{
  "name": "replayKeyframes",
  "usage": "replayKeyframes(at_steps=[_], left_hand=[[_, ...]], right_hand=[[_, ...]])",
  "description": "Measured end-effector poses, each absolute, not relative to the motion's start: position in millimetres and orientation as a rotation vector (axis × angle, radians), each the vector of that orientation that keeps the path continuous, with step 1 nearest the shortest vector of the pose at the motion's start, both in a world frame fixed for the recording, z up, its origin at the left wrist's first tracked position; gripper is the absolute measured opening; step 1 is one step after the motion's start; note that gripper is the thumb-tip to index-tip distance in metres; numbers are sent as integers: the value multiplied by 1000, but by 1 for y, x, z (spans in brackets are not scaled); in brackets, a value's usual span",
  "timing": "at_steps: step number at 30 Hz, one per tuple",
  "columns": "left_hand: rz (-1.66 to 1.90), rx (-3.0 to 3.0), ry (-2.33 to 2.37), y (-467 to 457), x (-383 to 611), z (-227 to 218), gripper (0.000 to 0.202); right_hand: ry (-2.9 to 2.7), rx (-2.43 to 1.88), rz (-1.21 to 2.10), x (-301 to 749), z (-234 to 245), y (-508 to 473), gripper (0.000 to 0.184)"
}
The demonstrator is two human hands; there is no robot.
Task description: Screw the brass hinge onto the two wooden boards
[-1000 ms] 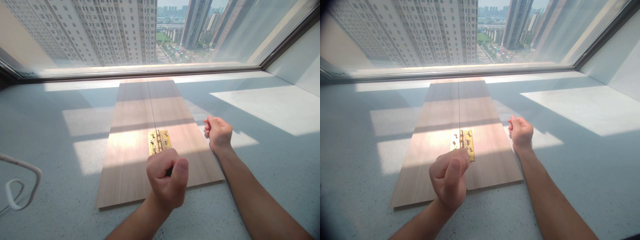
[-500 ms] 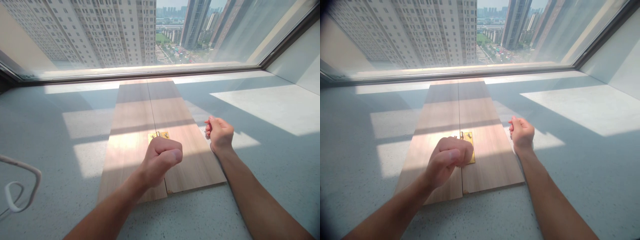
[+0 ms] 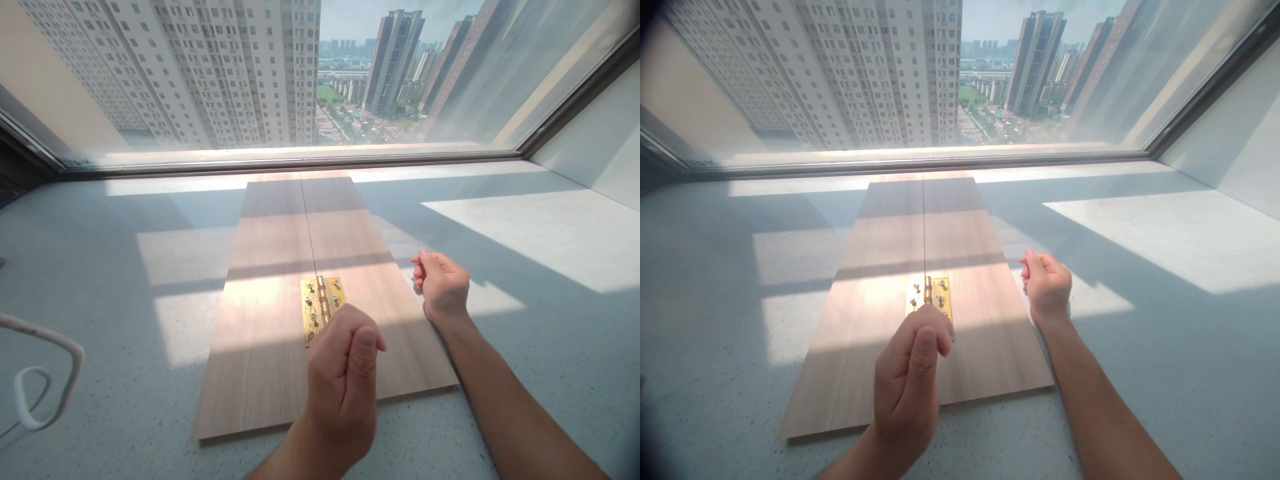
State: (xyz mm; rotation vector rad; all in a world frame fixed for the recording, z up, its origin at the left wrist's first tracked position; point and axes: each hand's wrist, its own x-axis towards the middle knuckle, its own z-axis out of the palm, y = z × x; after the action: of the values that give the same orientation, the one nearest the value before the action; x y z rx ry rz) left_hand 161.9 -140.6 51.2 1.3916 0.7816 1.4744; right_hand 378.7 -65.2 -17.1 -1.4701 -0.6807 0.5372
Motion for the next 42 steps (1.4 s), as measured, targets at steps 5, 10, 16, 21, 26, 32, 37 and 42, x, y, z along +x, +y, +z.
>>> replayKeyframes(at_steps=[5, 10, 16, 21, 26, 32, 37, 42], left_hand=[[1553, 1453, 729, -136, 171, 46, 33], [1459, 1557, 572, -126, 175, 50, 37], [1217, 1462, 489, -114, 162, 60, 45], [1253, 1438, 680, -114, 155, 42, 54], [1658, 1173, 853, -121, 167, 24, 48], [1511, 1093, 932, -120, 174, 31, 58], [1475, 1348, 960, -129, 175, 19, 55], [1429, 1537, 811, -134, 184, 12, 52]], right_hand=[[-681, -1475, 555, 380, -19, -66, 31], [-681, -1485, 570, 381, -21, -66, 34], [-684, -1514, 564, 385, -27, -65, 38], [-691, -1537, 574, 387, -30, -65, 42], [-706, -1572, 571, 390, -33, -65, 43], [-727, -1599, 571, 392, -36, -65, 44], [-729, -1607, 577, 393, -37, -65, 43], [-735, -1612, 578, 394, -37, -65, 43]])
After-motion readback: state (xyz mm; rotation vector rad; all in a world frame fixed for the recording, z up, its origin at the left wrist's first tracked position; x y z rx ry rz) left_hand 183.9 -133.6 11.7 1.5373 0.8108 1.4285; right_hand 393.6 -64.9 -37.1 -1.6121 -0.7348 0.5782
